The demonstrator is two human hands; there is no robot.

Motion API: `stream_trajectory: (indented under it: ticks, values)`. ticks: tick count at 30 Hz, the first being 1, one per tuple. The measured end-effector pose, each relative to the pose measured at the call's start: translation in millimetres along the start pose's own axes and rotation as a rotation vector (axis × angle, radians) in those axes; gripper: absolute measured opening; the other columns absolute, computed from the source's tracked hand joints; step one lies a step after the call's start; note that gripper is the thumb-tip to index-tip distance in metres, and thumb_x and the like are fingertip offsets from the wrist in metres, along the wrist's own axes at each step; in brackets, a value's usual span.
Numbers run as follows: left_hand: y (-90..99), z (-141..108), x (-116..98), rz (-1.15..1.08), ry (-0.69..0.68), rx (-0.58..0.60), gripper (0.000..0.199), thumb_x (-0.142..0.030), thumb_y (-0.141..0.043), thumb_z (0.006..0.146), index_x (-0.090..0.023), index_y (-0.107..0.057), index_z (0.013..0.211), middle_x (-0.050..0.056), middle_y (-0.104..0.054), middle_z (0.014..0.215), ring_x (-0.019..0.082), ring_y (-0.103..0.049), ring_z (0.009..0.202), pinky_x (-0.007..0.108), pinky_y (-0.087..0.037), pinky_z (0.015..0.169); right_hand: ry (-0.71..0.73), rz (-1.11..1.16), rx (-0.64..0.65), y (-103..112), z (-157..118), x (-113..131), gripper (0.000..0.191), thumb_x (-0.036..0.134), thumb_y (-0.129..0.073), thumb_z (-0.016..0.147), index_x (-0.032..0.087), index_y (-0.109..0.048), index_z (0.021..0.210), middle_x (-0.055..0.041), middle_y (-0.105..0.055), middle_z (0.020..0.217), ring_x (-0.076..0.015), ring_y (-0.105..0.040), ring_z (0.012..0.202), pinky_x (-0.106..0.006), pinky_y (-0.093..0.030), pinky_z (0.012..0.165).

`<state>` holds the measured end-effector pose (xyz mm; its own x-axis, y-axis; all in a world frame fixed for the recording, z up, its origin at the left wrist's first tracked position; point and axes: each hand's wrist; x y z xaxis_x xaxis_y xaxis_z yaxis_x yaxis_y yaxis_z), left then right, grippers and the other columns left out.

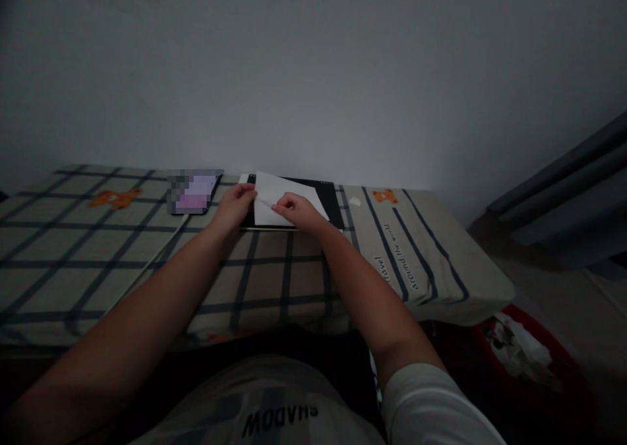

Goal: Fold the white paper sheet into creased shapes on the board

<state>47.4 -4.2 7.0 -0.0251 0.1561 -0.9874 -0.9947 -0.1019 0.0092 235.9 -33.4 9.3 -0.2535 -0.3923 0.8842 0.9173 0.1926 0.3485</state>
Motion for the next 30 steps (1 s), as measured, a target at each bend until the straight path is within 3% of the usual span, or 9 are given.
stream_trajectory:
  ticks: [5,15,24,30]
  values:
    - [-1.5,2.1,2.0,-0.037,0.008,0.01,0.02,-0.021,-0.062,0.074,-0.018,-0.065,0.093,0.004,-0.071,0.089,0.02,-0.067,0.085,0.032,-0.054,0.081,-0.069,0.062,0.028,0.4,2.0,-6.3,0.041,0.059,-0.07,0.075,0.024,-0.049,0.07,0.0043,-0.047,0.066,-0.0128,-0.041,0.06,-0.026,-0.031,0.056]
    - [-3.2,-7.0,-9.2,-0.147,0.077,0.043,0.034,-0.031,-0.068,0.073,-0.017,-0.067,0.104,0.006,-0.072,0.095,0.019,-0.066,0.082,0.028,-0.051,0.069,-0.167,0.263,-0.292,4.6,7.5,-2.9,0.036,0.049,-0.076,0.072,0.024,-0.052,0.082,0.0085,-0.043,0.062,-0.0103,-0.044,0.058,-0.024,-0.036,0.058]
    - [2.4,-8.4,-6.9,0.009,-0.002,0.082,0.051,-0.02,-0.062,0.066,-0.014,-0.066,0.117,0.007,-0.073,0.094,0.019,-0.065,0.077,0.029,-0.05,0.07,-0.199,0.348,-0.378,10.5,6.8,3.6,0.042,0.05,-0.078,0.064,0.024,-0.054,0.086,0.0065,-0.051,0.067,-0.0117,-0.051,0.064,-0.025,-0.042,0.059]
    - [5.4,-3.9,-5.5,0.112,0.027,0.017,0.058,-0.019,-0.061,0.062,-0.015,-0.069,0.119,0.003,-0.068,0.078,0.02,-0.06,0.065,0.031,-0.046,0.063,-0.156,0.447,-0.418,22.4,5.2,6.3,0.04,0.047,-0.078,0.062,0.025,-0.053,0.086,0.0058,-0.052,0.07,-0.0116,-0.05,0.063,-0.025,-0.038,0.057]
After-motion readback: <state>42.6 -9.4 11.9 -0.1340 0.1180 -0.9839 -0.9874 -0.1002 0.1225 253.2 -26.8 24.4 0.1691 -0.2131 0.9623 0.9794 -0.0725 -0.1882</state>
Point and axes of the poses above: each hand's wrist, its own z-axis towards the middle knuckle, its own y-axis out of the back of the hand, x = y × z
